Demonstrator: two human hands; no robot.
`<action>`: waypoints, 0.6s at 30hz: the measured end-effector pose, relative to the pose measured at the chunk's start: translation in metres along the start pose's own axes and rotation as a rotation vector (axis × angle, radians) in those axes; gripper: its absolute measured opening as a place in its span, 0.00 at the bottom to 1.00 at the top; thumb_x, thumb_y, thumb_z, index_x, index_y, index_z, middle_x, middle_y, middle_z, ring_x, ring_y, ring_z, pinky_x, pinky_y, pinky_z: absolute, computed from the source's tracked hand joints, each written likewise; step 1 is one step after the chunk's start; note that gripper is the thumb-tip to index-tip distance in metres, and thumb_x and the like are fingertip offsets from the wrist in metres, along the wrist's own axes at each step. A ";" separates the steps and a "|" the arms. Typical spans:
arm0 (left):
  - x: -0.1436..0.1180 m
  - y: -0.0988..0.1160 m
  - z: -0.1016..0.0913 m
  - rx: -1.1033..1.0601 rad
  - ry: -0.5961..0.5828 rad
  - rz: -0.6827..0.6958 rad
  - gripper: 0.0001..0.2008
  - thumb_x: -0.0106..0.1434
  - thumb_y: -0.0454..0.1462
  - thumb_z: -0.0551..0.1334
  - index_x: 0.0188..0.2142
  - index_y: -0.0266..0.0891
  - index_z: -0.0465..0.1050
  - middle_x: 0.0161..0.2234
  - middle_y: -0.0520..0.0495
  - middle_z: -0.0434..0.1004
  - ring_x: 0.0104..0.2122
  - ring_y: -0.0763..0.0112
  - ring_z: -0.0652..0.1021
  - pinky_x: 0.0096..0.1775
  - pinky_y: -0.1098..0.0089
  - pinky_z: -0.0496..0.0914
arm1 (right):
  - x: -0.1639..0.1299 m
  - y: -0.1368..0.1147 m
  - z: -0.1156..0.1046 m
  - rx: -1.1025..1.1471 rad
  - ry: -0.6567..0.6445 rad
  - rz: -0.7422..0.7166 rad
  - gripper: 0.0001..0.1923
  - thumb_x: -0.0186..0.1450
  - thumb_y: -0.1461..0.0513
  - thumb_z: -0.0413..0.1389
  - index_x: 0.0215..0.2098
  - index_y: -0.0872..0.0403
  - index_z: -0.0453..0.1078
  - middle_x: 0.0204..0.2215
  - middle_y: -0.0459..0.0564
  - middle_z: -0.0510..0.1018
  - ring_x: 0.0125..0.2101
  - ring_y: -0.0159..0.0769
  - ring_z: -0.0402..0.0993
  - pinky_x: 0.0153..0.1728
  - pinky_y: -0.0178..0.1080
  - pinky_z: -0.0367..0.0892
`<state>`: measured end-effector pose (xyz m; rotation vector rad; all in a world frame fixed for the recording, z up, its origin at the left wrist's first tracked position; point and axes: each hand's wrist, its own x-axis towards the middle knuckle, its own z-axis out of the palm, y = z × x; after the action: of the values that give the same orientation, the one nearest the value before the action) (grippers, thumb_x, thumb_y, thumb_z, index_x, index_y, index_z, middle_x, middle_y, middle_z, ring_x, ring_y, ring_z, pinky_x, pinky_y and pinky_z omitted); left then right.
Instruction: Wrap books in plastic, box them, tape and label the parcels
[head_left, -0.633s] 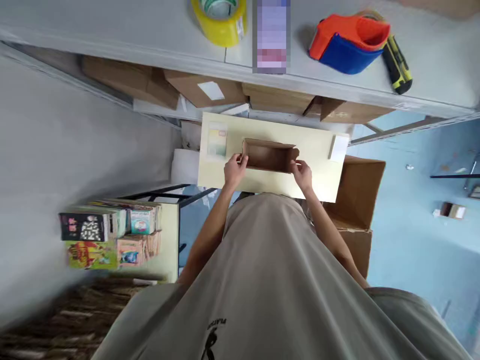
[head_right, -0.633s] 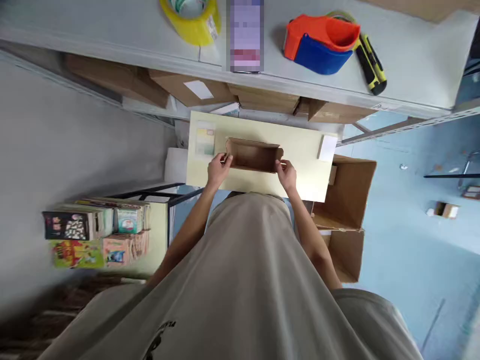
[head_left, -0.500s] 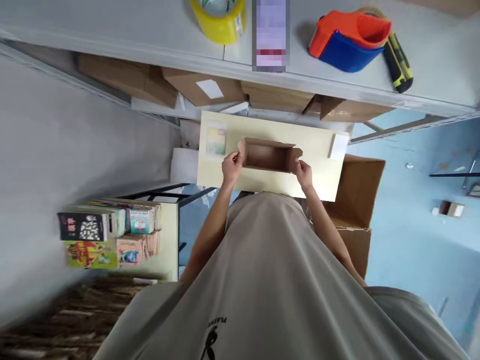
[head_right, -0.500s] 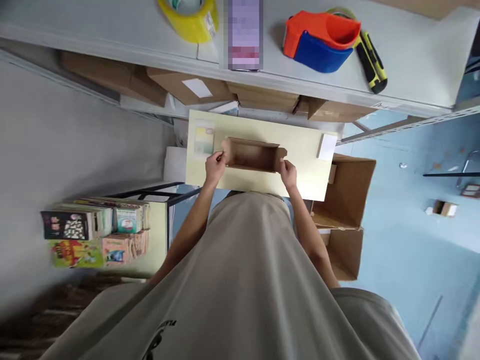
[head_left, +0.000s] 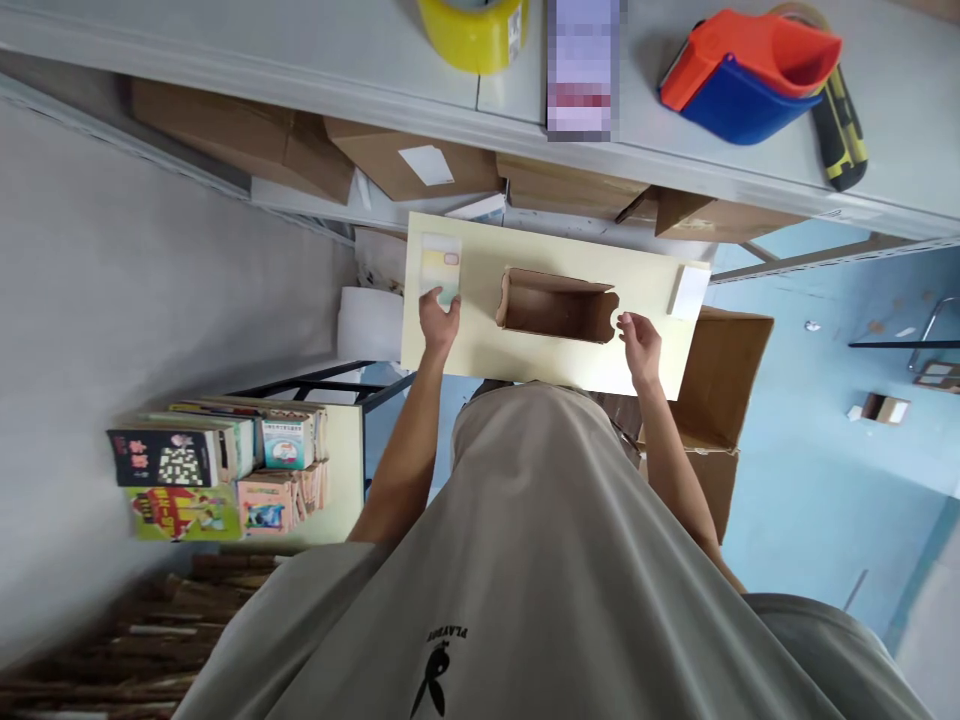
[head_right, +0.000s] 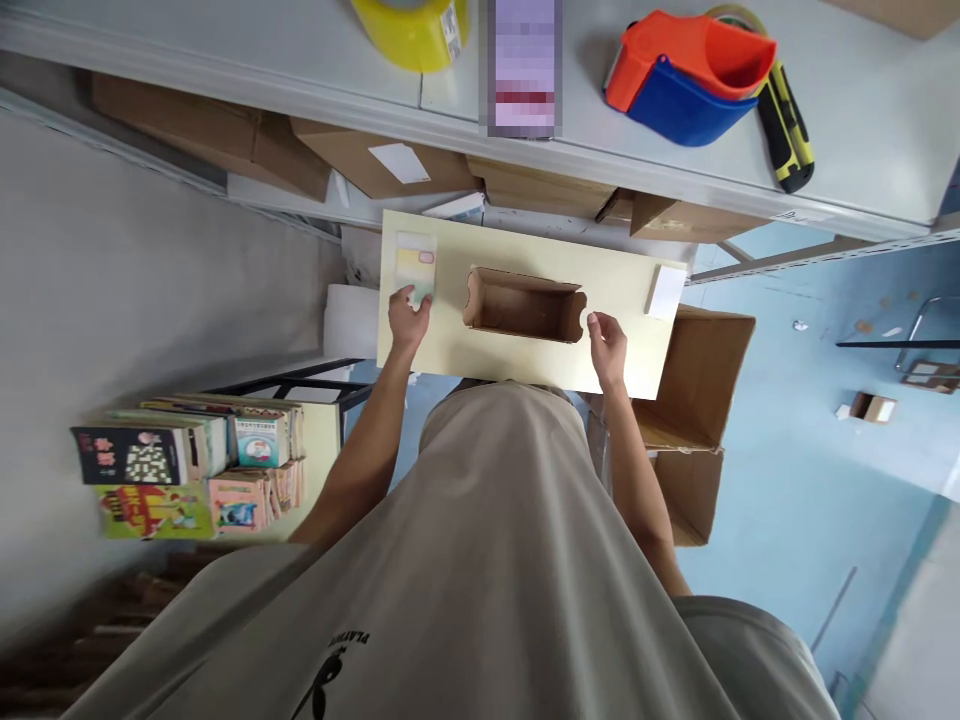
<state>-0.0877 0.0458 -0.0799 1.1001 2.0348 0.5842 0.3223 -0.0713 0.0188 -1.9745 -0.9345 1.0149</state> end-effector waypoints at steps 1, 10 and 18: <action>0.013 -0.002 -0.001 0.062 0.007 -0.002 0.31 0.71 0.40 0.75 0.69 0.30 0.78 0.75 0.19 0.76 0.78 0.36 0.76 0.82 0.45 0.67 | -0.002 -0.004 0.000 -0.010 0.028 -0.010 0.42 0.72 0.25 0.60 0.55 0.52 0.81 0.54 0.64 0.90 0.54 0.50 0.88 0.59 0.53 0.84; 0.043 0.000 0.004 0.428 -0.145 0.096 0.46 0.71 0.43 0.76 0.80 0.25 0.65 0.83 0.19 0.62 0.80 0.29 0.69 0.81 0.42 0.67 | -0.045 -0.040 0.011 -0.038 0.173 -0.019 0.40 0.73 0.27 0.62 0.54 0.52 0.84 0.52 0.63 0.93 0.54 0.53 0.91 0.59 0.57 0.86; 0.047 0.012 -0.002 0.455 -0.177 0.115 0.34 0.77 0.35 0.62 0.78 0.19 0.67 0.75 0.13 0.72 0.73 0.25 0.78 0.73 0.38 0.74 | -0.073 -0.057 0.020 -0.053 0.255 -0.041 0.39 0.73 0.26 0.62 0.53 0.51 0.84 0.51 0.62 0.94 0.54 0.54 0.92 0.59 0.57 0.87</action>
<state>-0.0997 0.0917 -0.0884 1.4828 2.0059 0.0668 0.2584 -0.1002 0.0830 -2.0615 -0.8640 0.7012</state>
